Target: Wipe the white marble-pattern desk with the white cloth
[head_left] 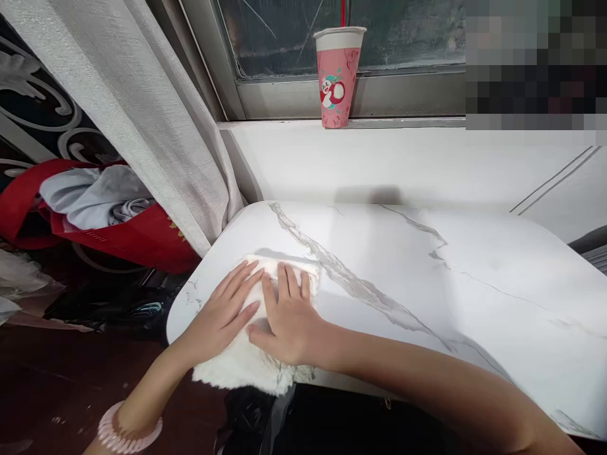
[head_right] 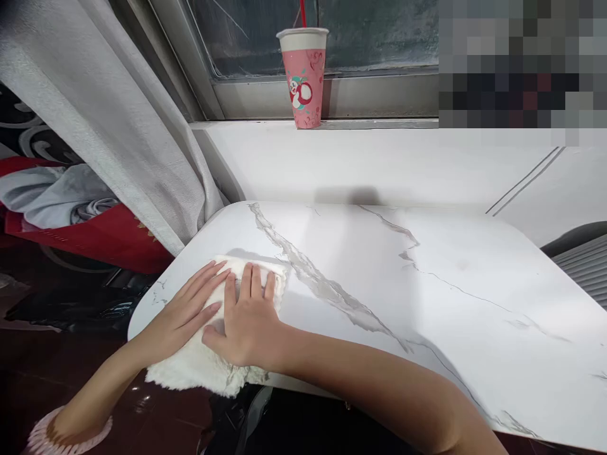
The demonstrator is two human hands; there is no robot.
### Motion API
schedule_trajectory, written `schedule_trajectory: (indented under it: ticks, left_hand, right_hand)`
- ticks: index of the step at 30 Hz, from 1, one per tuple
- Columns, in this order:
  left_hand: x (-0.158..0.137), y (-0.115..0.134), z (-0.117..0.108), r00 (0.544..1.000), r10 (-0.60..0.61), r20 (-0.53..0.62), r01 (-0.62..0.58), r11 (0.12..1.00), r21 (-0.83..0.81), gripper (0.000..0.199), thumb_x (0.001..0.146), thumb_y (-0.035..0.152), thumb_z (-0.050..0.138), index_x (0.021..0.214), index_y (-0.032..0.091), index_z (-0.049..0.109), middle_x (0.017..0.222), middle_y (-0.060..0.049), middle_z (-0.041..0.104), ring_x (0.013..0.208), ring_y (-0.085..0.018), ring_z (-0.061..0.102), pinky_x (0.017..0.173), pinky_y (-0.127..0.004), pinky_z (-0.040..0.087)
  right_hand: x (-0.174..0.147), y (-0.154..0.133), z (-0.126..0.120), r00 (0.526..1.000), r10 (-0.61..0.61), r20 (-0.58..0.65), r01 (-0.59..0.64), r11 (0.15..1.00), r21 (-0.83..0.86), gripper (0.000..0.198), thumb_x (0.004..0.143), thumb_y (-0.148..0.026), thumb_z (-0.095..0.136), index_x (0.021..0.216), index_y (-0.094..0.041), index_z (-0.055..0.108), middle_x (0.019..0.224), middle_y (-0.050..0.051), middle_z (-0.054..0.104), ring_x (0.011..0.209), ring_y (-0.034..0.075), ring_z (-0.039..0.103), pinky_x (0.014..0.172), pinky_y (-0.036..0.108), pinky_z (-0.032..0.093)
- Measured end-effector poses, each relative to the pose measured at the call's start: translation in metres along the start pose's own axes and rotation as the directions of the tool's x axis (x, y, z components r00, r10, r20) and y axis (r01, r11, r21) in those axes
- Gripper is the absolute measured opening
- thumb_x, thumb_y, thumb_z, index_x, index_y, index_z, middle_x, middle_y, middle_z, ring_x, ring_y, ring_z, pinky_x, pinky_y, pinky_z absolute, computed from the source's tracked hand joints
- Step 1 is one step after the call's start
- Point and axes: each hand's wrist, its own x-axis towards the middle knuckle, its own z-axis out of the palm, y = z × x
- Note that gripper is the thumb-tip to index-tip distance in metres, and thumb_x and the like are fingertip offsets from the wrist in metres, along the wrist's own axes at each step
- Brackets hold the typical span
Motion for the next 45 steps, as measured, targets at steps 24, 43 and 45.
schedule_trajectory:
  ticks: [24, 43, 45]
  left_hand:
    - [0.184, -0.105, -0.015, 0.979, 0.197, 0.058, -0.196, 0.980, -0.020, 0.065, 0.094, 0.056, 0.031, 0.145, 0.018, 0.035, 0.156, -0.011, 0.030, 0.145, -0.027, 0.019, 0.119, -0.047, 0.015]
    - [0.246, -0.163, -0.024, 0.992, 0.129, -0.017, -0.129, 0.989, -0.065, 0.065, 0.093, 0.059, 0.032, 0.145, 0.020, 0.037, 0.153, -0.010, 0.034, 0.143, -0.024, 0.026, 0.119, -0.043, 0.017]
    - [0.237, -0.158, -0.024, 0.996, 0.089, -0.031, -0.091, 0.995, -0.051, 0.064, 0.093, 0.058, 0.030, 0.145, 0.021, 0.036, 0.154, -0.008, 0.034, 0.143, -0.024, 0.025, 0.119, -0.043, 0.016]
  right_hand:
    - [0.145, 0.049, -0.020, 0.884, 0.152, -0.443, -0.255, 0.950, -0.183, 0.074, 0.094, -0.048, 0.036, 0.149, 0.000, 0.025, 0.154, 0.029, 0.022, 0.145, 0.038, 0.014, 0.113, 0.061, 0.006]
    - [0.228, 0.082, -0.047, 0.860, 0.086, -0.503, -0.238, 0.940, -0.245, 0.069, 0.094, -0.049, 0.039, 0.146, -0.004, 0.034, 0.151, 0.023, 0.033, 0.143, 0.033, 0.022, 0.115, 0.055, 0.008]
    - [0.225, 0.080, -0.045, 0.867, 0.081, -0.492, -0.228, 0.942, -0.246, 0.068, 0.094, -0.047, 0.039, 0.147, -0.004, 0.034, 0.152, 0.023, 0.032, 0.143, 0.032, 0.022, 0.116, 0.054, 0.007]
